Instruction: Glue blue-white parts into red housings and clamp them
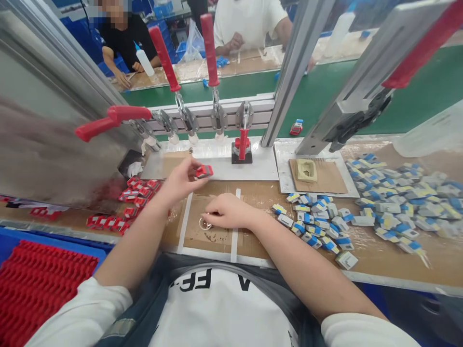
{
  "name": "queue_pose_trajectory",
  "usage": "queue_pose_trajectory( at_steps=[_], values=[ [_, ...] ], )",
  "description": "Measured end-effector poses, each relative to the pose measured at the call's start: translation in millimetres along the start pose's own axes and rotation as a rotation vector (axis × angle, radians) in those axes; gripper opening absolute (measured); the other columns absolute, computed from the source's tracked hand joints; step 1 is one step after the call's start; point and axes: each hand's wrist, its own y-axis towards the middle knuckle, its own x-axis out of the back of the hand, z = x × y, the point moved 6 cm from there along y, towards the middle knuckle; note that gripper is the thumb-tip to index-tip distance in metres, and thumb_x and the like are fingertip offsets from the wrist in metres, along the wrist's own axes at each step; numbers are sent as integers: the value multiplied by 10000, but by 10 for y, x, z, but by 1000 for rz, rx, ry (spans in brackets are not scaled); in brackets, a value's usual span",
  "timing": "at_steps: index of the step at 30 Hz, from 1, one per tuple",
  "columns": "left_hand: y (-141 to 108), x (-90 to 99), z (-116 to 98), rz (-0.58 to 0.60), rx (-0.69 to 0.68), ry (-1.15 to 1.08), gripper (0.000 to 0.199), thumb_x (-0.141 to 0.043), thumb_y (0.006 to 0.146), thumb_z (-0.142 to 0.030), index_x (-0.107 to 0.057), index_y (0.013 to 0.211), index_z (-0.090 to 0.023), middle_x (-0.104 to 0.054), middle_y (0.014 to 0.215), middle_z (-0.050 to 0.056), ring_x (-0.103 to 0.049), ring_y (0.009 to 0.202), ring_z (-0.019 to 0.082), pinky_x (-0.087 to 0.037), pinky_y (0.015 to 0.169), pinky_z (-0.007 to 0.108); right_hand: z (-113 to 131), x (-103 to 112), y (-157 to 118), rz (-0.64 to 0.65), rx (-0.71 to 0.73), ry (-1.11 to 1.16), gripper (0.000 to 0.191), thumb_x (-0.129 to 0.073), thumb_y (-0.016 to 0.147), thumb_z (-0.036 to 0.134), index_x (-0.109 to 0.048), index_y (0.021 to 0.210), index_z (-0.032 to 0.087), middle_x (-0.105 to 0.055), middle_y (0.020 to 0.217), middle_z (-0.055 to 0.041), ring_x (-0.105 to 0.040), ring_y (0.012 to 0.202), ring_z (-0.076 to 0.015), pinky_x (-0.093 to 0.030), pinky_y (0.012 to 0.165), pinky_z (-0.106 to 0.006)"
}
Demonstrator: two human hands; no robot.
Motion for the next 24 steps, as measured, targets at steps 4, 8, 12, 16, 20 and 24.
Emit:
queue_pose_trajectory(
  at_steps=[4, 8, 12, 16, 20, 24],
  values=[
    [199, -380, 184, -29, 26, -113, 321, -751, 892, -368, -604, 1136, -220, -739, 1094, 30, -652, 695, 119, -503, 668, 260, -27, 97, -30, -63, 23, 126, 518, -539, 1015, 394, -317, 583, 213, -294, 550, 56, -269, 534, -108, -211, 578, -305],
    [189, -491, 359, -78, 53, -228, 362, -772, 864, -374, -636, 1164, -223, -730, 1064, 15, -563, 573, 86, -436, 561, 241, -283, 387, -103, -496, -118, 350, 597, -547, 986, 559, -301, 553, 229, -272, 549, 47, -256, 526, -104, -223, 549, -292],
    [129, -508, 359, -43, 98, -229, 375, -823, 828, -413, -699, 1131, -231, -639, 706, -43, -514, 530, 111, -407, 542, 243, -601, 587, -282, -985, -327, 451, 588, -584, 951, 603, -361, 548, 238, -343, 522, 37, -316, 520, -116, -291, 555, -300],
    [116, -527, 308, -26, 79, -193, 370, -849, 799, -405, -751, 1116, -242, -575, 613, -55, -490, 524, 124, -404, 549, 255, -729, 601, -294, -1057, -386, 462, 566, -608, 933, 575, -363, 550, 239, -357, 513, 36, -315, 525, -117, -296, 555, -300],
    [115, -559, 315, -17, 60, -180, 396, -861, 788, -419, -768, 1125, -234, -573, 602, -49, -502, 537, 133, -402, 555, 260, -756, 578, -274, -1024, -378, 466, 552, -613, 934, 558, -381, 552, 234, -367, 521, 37, -311, 531, -114, -287, 557, -300],
    [106, -565, 312, -16, 35, -166, 397, -870, 785, -409, -777, 1128, -232, -587, 610, -46, -503, 547, 132, -398, 567, 259, -770, 551, -266, -1001, -389, 469, 549, -616, 931, 557, -397, 550, 228, -374, 529, 38, -311, 535, -110, -263, 552, -296]
  ],
)
